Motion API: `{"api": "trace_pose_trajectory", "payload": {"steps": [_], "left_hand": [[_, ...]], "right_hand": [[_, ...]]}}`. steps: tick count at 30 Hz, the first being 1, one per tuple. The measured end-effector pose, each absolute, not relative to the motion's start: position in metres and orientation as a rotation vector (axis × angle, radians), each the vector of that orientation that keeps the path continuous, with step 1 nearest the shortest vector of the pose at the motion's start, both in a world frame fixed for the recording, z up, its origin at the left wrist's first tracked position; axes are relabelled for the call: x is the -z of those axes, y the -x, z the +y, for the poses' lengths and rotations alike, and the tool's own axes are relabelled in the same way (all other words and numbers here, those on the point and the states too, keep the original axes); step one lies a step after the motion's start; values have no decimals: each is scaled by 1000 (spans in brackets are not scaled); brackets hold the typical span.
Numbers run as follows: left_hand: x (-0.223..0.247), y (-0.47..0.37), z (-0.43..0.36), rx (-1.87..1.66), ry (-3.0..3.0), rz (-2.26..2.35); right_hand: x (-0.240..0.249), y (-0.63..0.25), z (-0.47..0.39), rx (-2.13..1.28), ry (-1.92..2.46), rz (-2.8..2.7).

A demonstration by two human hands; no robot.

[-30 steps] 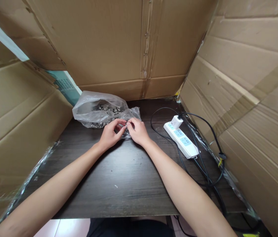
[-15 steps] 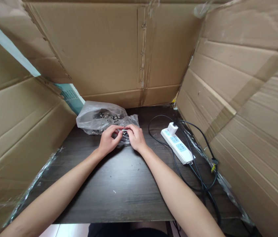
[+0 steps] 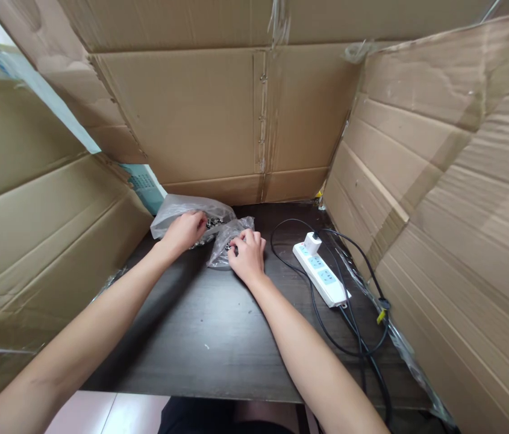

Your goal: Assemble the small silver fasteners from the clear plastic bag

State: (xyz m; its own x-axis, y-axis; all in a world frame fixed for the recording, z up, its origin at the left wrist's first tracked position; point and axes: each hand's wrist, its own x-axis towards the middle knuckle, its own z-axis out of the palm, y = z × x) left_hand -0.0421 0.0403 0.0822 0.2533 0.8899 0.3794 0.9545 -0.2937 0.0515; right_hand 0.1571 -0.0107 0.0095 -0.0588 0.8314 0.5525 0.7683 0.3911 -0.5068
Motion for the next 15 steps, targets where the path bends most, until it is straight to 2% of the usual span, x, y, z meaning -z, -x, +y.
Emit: {"api": "trace_pose_trajectory", "payload": {"steps": [3, 9, 15], "left_hand": [[-82, 36, 30, 575, 2304, -1678], [-53, 7, -8, 830, 2577, -1222], [-22, -5, -15, 917, 2660, -1285]], "right_hand": [[-9, -157, -9, -84, 1453, -1856], [-9, -159, -7, -83, 1584, -1815], [-9, -160, -7, -91, 1639, -1804]]}}
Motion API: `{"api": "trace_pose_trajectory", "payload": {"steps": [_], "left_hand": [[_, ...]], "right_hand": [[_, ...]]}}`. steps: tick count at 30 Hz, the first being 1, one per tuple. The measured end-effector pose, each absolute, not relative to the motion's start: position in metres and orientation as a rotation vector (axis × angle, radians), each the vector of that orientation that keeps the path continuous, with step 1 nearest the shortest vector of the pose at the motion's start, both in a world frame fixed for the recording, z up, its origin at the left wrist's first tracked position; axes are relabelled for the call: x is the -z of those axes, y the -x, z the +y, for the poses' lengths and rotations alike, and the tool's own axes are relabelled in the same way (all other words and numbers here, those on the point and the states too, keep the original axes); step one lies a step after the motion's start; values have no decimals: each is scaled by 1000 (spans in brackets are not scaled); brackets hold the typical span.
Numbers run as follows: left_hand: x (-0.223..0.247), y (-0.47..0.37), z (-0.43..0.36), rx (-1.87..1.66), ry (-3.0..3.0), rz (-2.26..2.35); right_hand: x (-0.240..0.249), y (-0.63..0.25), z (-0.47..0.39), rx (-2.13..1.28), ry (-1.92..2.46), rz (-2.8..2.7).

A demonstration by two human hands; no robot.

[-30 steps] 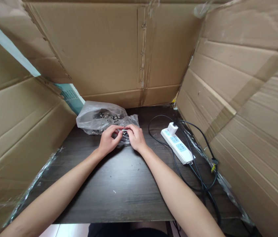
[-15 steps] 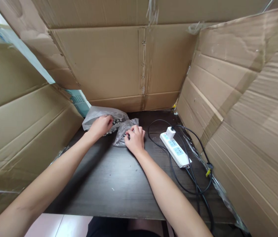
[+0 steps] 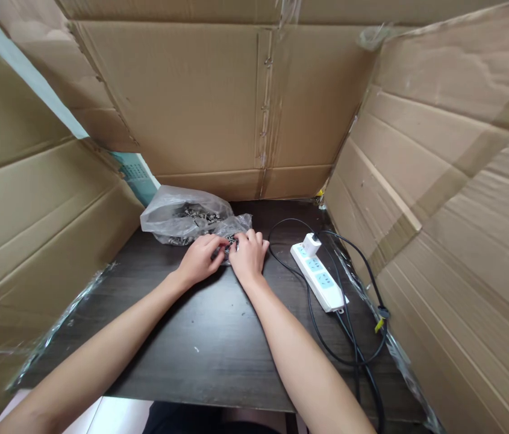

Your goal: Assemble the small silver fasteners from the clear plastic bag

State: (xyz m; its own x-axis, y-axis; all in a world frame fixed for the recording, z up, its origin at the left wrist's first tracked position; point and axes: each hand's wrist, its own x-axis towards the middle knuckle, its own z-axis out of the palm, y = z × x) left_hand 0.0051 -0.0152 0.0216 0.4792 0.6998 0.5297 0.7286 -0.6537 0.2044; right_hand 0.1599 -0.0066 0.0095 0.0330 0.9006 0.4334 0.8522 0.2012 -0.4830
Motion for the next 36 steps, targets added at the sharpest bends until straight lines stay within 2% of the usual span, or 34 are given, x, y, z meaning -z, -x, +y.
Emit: {"api": "trace_pose_trajectory", "payload": {"steps": [10, 25, 30, 36], "left_hand": [[-15, -4, -16, 849, 2656, -1493], [-9, 2, -11, 1041, 2675, -1597], [-6, 5, -5, 1268, 2658, -1623], [-5, 5, -1, 1527, 2663, -1700]], "right_hand": [[-9, -159, -5, -60, 1731, -1830], [-9, -159, -5, -159, 1537, -1882], [-10, -160, -8, -172, 1398, -1964], [-6, -160, -3, -97, 1545, -1840]]}}
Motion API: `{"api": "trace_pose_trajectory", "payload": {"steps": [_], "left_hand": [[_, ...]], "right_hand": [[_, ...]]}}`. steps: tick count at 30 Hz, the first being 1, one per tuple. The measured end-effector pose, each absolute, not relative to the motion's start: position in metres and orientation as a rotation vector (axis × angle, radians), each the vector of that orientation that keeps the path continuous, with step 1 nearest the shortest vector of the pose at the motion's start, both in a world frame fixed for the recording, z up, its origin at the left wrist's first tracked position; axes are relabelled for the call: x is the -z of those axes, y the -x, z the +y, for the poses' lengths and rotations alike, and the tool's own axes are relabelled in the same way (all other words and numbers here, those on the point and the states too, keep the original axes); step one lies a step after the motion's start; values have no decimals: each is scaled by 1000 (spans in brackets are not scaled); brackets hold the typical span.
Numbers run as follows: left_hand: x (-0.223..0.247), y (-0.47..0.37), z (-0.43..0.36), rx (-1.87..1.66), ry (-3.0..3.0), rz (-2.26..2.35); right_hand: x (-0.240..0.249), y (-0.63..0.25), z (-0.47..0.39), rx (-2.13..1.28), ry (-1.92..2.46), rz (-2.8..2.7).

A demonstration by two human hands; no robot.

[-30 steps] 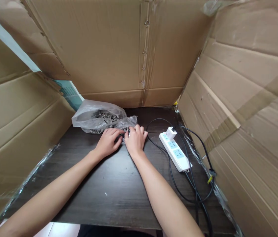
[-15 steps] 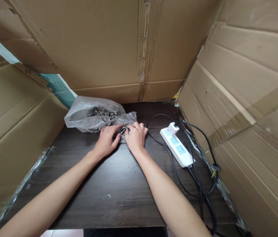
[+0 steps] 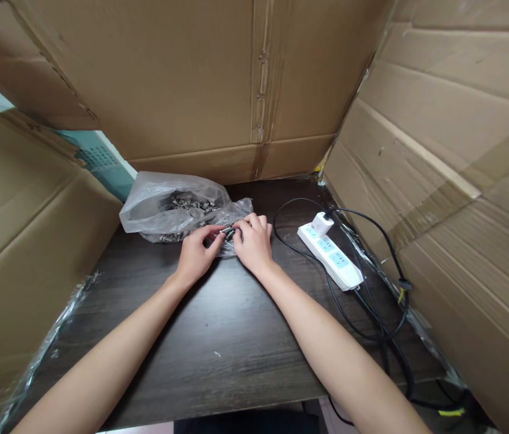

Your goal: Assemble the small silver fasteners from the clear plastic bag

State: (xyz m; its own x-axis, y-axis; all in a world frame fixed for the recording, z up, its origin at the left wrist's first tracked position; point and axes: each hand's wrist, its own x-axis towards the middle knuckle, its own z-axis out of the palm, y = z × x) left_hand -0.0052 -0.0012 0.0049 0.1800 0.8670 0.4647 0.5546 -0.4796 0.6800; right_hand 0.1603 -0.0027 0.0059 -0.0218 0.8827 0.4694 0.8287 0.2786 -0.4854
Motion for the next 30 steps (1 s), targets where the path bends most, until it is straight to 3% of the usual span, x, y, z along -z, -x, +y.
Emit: {"api": "trace_pose_trajectory", "payload": {"steps": [11, 20, 25, 30], "left_hand": [[-8, 3, -3, -1218, -1986, 1356], [-10, 1, -7, -1284, -1936, 1395], [-13, -1, -13, -1290, -2140, 1372], [-15, -5, -17, -1055, -2440, 1356]], "right_hand": [[-9, -161, -2, -124, 1597, -1839], [-12, -170, -9, 95, 1649, -1914], [-15, -167, -10, 165, 1746, -1870], [-16, -166, -12, 162, 1668, -1885]]}}
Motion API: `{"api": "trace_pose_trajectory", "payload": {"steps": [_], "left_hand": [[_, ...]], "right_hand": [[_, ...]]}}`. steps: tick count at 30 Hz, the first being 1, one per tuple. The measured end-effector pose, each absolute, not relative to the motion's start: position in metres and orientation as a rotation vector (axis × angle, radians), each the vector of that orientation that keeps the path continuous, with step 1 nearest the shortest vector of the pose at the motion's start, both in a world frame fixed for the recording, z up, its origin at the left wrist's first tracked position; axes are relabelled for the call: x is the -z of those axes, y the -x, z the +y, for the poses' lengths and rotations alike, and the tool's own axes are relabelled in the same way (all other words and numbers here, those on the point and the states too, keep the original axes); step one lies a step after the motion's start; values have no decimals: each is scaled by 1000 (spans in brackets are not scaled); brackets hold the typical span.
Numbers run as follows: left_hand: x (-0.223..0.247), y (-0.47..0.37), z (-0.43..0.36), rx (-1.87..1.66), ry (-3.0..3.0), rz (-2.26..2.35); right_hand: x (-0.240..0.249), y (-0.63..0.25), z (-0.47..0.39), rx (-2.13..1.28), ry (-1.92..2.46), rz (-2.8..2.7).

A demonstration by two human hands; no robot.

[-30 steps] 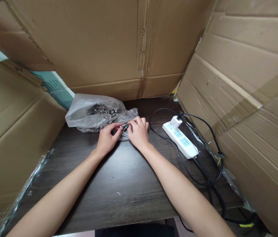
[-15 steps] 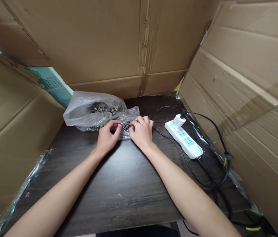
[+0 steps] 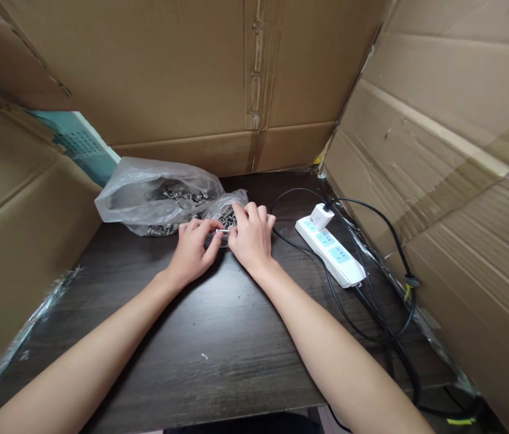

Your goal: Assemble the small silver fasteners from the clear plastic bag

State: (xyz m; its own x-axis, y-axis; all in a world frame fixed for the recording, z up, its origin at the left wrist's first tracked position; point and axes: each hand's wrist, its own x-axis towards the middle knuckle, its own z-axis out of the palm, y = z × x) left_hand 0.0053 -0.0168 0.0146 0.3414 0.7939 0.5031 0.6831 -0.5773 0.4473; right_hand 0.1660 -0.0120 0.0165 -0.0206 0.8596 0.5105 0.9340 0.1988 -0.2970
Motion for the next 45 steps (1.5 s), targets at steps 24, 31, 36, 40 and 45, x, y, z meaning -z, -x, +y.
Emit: {"api": "trace_pose_trajectory", "payload": {"steps": [24, 31, 36, 40, 45], "left_hand": [[-12, -3, -7, -1193, -2003, 1409], [-12, -5, -6, -1196, -1993, 1413], [-11, -6, -6, -1215, -1967, 1399], [-10, -6, -4, -1226, -1964, 1400], [-9, -6, -4, -1226, -1943, 1405]], "right_hand": [[-27, -164, -11, -76, 1877, -1901], [-37, -161, -9, -106, 1960, -1945], [-36, -159, -7, -136, 1947, -1929], [-32, -159, -2, -207, 1935, -1869], [-27, -162, 5, -350, 1946, -1850]]}}
